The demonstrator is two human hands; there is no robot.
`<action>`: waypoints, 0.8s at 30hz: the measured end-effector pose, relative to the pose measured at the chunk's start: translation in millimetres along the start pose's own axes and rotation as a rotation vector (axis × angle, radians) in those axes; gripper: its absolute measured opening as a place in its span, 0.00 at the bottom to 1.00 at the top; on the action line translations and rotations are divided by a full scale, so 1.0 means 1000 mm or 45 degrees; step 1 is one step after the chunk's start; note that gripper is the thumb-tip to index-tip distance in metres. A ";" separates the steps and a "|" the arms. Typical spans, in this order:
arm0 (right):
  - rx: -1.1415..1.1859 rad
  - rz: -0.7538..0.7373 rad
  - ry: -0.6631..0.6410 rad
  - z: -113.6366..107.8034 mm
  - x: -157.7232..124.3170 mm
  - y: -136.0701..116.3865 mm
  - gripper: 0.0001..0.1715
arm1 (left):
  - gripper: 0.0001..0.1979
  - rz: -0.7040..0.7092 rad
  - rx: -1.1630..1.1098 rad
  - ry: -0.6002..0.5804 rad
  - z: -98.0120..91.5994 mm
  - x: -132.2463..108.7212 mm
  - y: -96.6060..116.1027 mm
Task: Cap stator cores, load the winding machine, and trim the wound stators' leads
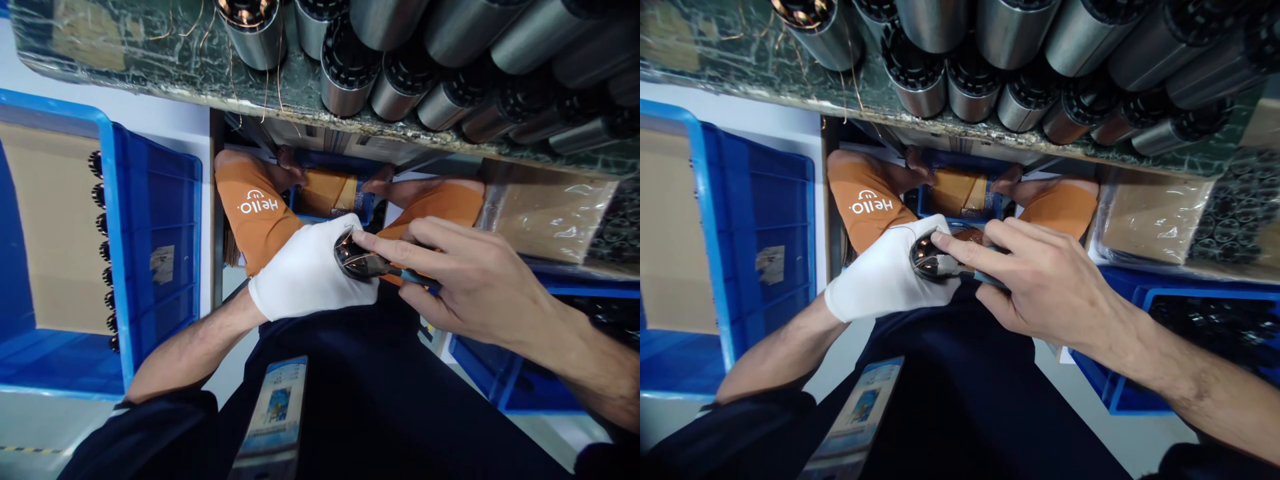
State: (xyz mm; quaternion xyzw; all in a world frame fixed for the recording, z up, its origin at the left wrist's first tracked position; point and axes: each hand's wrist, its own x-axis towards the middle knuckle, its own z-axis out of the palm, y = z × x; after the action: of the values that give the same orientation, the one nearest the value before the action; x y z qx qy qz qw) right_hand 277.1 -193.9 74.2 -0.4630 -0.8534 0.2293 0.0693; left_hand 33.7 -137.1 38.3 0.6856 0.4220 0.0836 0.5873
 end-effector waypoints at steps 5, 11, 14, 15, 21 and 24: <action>0.136 0.094 -0.117 0.002 -0.001 -0.001 0.38 | 0.15 -0.055 -0.110 -0.036 0.002 0.003 -0.006; 0.301 0.147 -0.153 0.003 0.001 0.002 0.37 | 0.15 -0.071 -0.091 -0.034 0.004 0.005 -0.010; 0.324 0.180 -0.131 0.005 0.001 0.006 0.38 | 0.14 -0.060 -0.055 -0.033 0.005 0.007 -0.009; 0.308 0.190 -0.124 0.005 0.001 0.007 0.39 | 0.13 -0.052 -0.017 -0.018 0.006 0.007 -0.009; 0.118 0.141 -0.086 0.009 0.003 0.005 0.39 | 0.10 0.084 0.274 0.044 0.019 0.006 -0.010; 0.199 0.160 -0.123 0.008 0.003 0.005 0.38 | 0.09 0.076 0.281 0.001 0.022 0.005 -0.012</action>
State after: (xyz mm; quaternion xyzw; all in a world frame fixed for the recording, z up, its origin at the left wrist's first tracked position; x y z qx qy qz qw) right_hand 276.7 -191.9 64.1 -0.4974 -0.8045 0.3209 0.0494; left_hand 44.4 -150.9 19.2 0.7584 0.4082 0.0542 0.5052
